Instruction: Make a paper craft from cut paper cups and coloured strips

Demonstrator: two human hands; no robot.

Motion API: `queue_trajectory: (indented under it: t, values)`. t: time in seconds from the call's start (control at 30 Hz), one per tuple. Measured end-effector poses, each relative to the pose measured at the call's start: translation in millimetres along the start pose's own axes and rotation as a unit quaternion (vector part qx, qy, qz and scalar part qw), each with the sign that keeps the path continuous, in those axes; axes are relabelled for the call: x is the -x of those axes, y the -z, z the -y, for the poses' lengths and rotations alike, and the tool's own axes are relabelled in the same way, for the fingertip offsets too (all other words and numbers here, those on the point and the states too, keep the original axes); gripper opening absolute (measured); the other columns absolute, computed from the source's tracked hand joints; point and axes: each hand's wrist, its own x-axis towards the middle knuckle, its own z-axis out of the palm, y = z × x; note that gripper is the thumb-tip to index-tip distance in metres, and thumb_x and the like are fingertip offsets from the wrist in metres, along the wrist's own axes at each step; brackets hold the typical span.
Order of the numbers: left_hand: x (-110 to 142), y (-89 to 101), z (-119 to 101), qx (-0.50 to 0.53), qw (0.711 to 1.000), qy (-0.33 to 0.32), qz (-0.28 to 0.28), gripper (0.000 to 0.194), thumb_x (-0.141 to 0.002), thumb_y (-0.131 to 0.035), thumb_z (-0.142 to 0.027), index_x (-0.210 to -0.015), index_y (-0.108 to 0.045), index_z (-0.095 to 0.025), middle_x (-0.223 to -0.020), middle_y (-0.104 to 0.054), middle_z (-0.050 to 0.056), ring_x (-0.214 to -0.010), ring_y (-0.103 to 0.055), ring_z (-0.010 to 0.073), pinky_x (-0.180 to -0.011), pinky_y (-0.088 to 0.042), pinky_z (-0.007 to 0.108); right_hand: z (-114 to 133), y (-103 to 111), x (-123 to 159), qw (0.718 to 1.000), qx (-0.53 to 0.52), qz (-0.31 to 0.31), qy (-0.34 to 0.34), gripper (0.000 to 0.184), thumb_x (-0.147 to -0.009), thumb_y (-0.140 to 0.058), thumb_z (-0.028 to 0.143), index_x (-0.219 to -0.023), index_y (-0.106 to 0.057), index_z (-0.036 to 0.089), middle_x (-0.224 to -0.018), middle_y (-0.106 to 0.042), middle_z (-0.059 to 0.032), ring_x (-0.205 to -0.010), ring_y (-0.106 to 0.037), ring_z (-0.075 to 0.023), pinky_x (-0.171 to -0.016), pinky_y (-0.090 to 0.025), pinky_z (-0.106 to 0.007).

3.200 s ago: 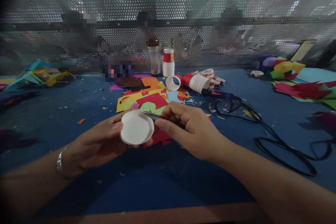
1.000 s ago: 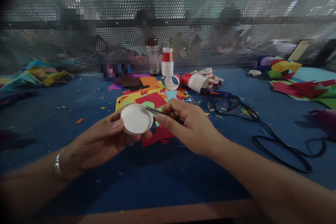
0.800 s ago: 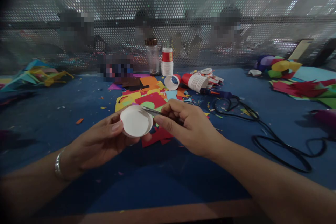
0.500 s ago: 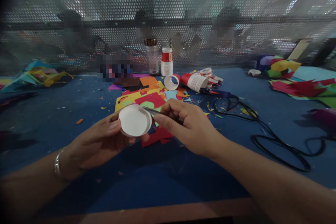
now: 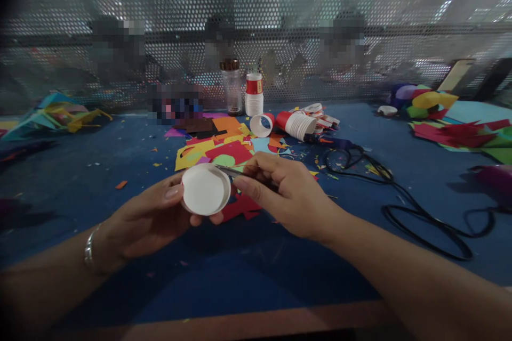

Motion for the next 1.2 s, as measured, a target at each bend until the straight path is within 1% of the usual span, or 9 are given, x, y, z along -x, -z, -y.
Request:
queue_trajectory:
  t: [0.13,0.37,0.5,0.63,0.73,0.83,0.93,1.1,1.2]
  values:
    - [0.4,-0.4,-0.8,0.014,1.0,0.003,-0.002,0.027,-0.079,-0.085,-0.027,-0.101,-0.077,-0.012,-0.084,-0.08,0.009,-0.07,-0.074,0.0127,-0.064,-0.057,0.012,0.1,-0.7,-0.4,1.0,-0.011,-0.006,-0.001,0.02,-0.093,-0.063,0.035,-0.081,-0.06,0.02,-0.063,-0.056,0.0045,-0.053,-0.045,-0.0091,-0.049,-0.033,-0.023]
    - [0.9,4.5,-0.4,0.019,0.999,0.026,0.001,0.03,-0.077,-0.085,-0.029,-0.099,-0.076,-0.011,-0.086,-0.078,0.008,-0.071,-0.076,0.0145,-0.058,-0.056,0.011,1.6,-1.0,0.0,1.0,-0.004,0.012,0.006,0.019,-0.095,-0.062,0.035,-0.083,-0.062,0.02,-0.067,-0.057,0.0042,-0.052,-0.043,-0.008,-0.046,-0.029,-0.023]
    - [-0.5,5.4,-0.8,0.034,0.999,0.029,-0.001,0.03,-0.079,-0.085,-0.031,-0.099,-0.076,-0.01,-0.085,-0.079,0.009,-0.072,-0.076,0.0141,-0.061,-0.057,0.012,0.1,-2.4,-0.1,1.0,-0.018,0.003,0.009,0.02,-0.094,-0.062,0.033,-0.081,-0.06,0.019,-0.065,-0.055,0.0046,-0.053,-0.043,-0.008,-0.046,-0.03,-0.022]
    - [-1.3,5.4,-0.9,0.037,0.999,0.017,-0.012,0.03,-0.082,-0.083,-0.033,-0.101,-0.076,-0.01,-0.083,-0.08,0.01,-0.072,-0.075,0.0129,-0.066,-0.059,0.012,-3.0,-4.3,-0.8,0.999,-0.03,-0.017,-0.006,0.021,-0.093,-0.062,0.034,-0.079,-0.06,0.018,-0.063,-0.052,0.005,-0.051,-0.041,-0.007,-0.044,-0.029,-0.022]
    - [-0.2,5.2,0.2,0.025,0.999,-0.01,-0.025,0.031,-0.08,-0.085,-0.031,-0.104,-0.076,-0.012,-0.091,-0.081,0.008,-0.078,-0.078,0.0148,-0.067,-0.06,0.014,-4.4,-4.5,-1.3,0.999,-0.024,-0.028,-0.016,0.024,-0.093,-0.061,0.037,-0.079,-0.06,0.017,-0.061,-0.05,0.0055,-0.05,-0.041,-0.0068,-0.045,-0.03,-0.022]
    - [1.1,3.1,2.9,0.007,0.998,-0.038,-0.041,0.037,-0.075,-0.089,-0.021,-0.109,-0.073,-0.018,-0.099,-0.08,0.003,-0.084,-0.079,0.0154,-0.069,-0.061,0.014,-4.7,-4.3,-1.8,0.999,-0.015,-0.034,-0.02,0.025,-0.092,-0.062,0.037,-0.08,-0.062,0.016,-0.06,-0.05,0.0057,-0.049,-0.041,-0.0066,-0.044,-0.031,-0.022]
    - [1.4,-0.6,6.1,-0.024,0.996,-0.056,-0.059,0.037,-0.075,-0.088,-0.012,-0.107,-0.072,-0.021,-0.093,-0.079,-0.001,-0.079,-0.078,0.0116,-0.065,-0.058,0.011,-4.5,-4.6,-2.0,0.999,-0.021,-0.033,-0.02,0.024,-0.092,-0.062,0.036,-0.079,-0.062,0.016,-0.06,-0.05,0.0058,-0.049,-0.041,-0.0063,-0.044,-0.031,-0.022]
    - [1.4,-4.1,6.8,-0.039,0.992,-0.069,-0.094,0.034,-0.074,-0.089,-0.018,-0.102,-0.07,-0.019,-0.09,-0.077,0.0,-0.069,-0.075,0.0095,-0.06,-0.056,0.012,-4.2,-5.4,-1.7,0.999,-0.03,-0.032,-0.023,0.025,-0.093,-0.062,0.037,-0.079,-0.061,0.016,-0.06,-0.049,0.006,-0.049,-0.04,-0.0063,-0.044,-0.03,-0.022]
    - [1.8,-3.0,5.8,-0.036,0.992,-0.062,-0.1,0.035,-0.073,-0.09,-0.019,-0.101,-0.069,-0.018,-0.092,-0.077,0.001,-0.073,-0.076,0.0117,-0.062,-0.057,0.013,-3.5,-5.7,-1.2,0.999,-0.036,-0.032,-0.019,0.024,-0.093,-0.062,0.035,-0.078,-0.059,0.016,-0.06,-0.048,0.0063,-0.05,-0.039,-0.0064,-0.044,-0.03,-0.022]
